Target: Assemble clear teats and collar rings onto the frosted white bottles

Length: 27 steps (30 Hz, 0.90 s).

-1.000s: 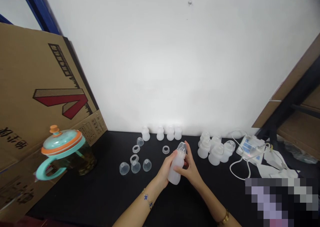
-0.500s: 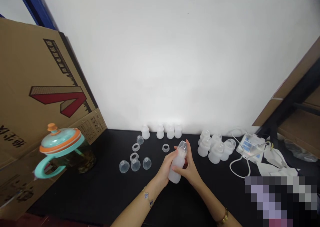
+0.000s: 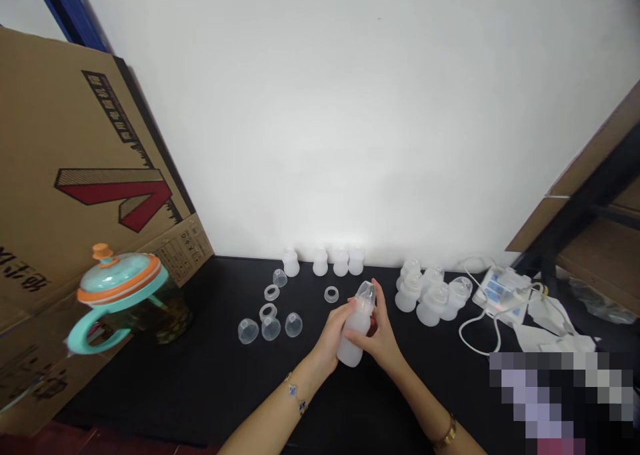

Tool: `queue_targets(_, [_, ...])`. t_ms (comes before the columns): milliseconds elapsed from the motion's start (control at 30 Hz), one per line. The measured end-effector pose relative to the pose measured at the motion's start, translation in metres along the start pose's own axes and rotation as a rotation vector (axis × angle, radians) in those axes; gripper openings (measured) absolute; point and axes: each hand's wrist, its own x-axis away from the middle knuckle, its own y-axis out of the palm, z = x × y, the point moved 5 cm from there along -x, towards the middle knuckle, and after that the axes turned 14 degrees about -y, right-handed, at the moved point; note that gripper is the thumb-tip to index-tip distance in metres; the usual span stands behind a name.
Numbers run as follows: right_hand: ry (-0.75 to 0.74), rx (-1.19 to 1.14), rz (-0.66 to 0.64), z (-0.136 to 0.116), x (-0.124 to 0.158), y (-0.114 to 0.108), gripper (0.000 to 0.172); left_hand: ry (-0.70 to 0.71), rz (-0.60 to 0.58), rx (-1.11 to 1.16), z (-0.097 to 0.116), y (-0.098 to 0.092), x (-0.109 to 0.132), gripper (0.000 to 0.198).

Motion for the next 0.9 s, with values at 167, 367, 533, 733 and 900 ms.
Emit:
queue_targets(167, [0.006, 0.026, 0.019, -0.0024, 0.0005, 0.0002, 0.126, -0.004, 0.006, -0.007, -0.0019, -0.0013, -0.0005, 0.049])
queue_targets(367, [0.001, 0.039, 0.012, -0.0029, 0.0002, 0.0004, 0.122, 0.001, 0.003, -0.004, -0.0036, -0.0025, -0.0015, 0.048])
queue_targets(533, [0.008, 0.049, 0.005, -0.0018, -0.0004, 0.0002, 0.119, -0.005, -0.003, -0.004, -0.0016, -0.0003, -0.0003, 0.050])
queue_targets(733, [-0.006, 0.051, 0.018, 0.0000, 0.0003, -0.0004, 0.116, -0.019, 0.000, 0.013, -0.0023, 0.0002, 0.0004, 0.048])
queue_targets(900, [-0.013, 0.043, 0.017, -0.0007, -0.0002, 0.0004, 0.113, -0.028, 0.008, 0.029, -0.0058, -0.0030, -0.0020, 0.047])
